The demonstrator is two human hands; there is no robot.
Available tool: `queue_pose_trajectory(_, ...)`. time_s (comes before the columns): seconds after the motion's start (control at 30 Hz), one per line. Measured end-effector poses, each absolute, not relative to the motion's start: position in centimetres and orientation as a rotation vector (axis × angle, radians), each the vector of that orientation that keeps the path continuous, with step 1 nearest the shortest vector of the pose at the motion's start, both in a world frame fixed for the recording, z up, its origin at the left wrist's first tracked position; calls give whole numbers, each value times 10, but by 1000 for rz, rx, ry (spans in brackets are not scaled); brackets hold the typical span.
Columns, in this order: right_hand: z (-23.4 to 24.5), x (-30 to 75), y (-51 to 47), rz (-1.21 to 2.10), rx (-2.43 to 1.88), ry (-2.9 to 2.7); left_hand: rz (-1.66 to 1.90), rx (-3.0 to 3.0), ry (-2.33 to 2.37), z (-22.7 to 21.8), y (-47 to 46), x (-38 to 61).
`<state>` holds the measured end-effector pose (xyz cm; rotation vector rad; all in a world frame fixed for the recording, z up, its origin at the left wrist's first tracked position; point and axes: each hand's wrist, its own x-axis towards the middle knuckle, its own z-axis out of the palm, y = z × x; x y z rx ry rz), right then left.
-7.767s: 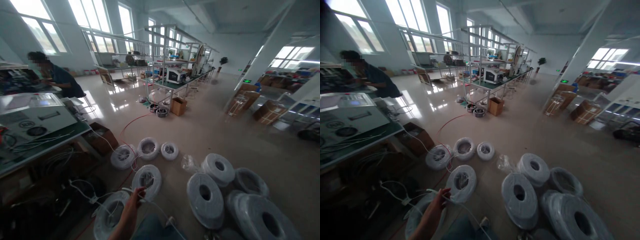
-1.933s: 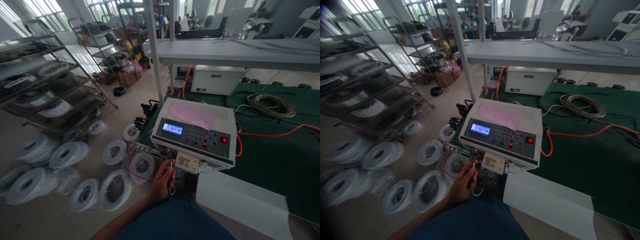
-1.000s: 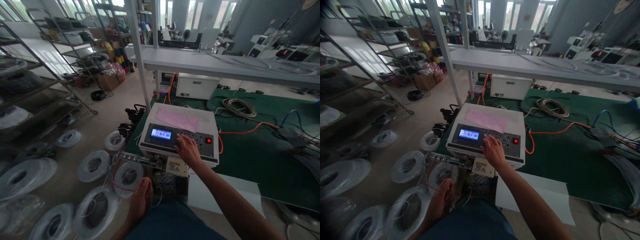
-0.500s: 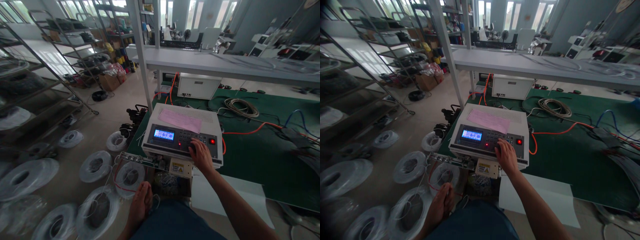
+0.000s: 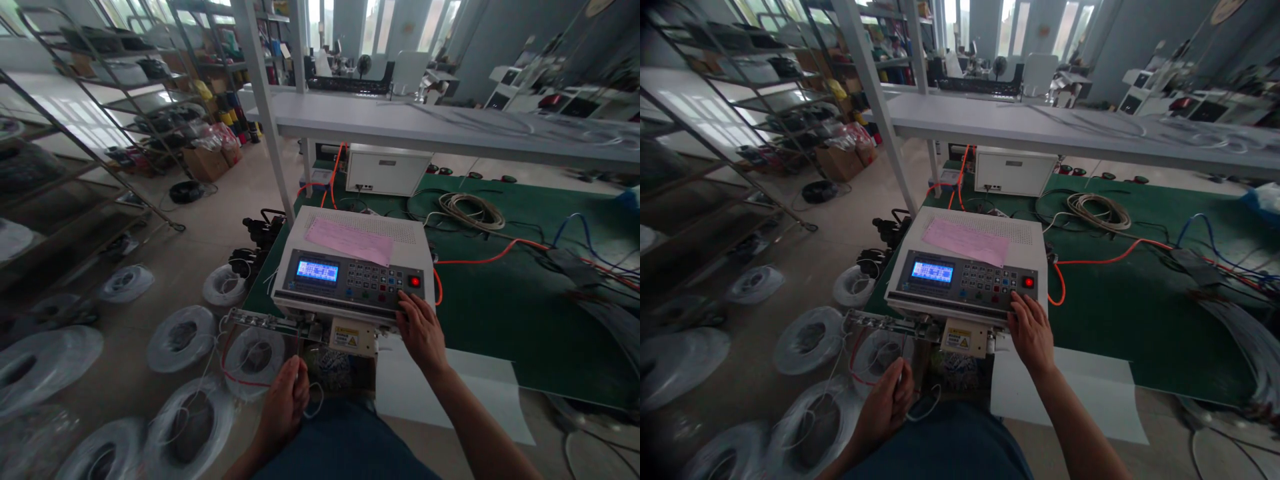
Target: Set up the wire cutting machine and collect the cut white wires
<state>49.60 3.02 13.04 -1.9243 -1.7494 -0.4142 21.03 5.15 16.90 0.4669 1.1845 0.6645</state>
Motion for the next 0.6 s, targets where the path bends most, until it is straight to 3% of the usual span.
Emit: queue_pose_trajectory(0.6,130,496,29,-430,-1950,-1747,643,448,1109,163,49,216)
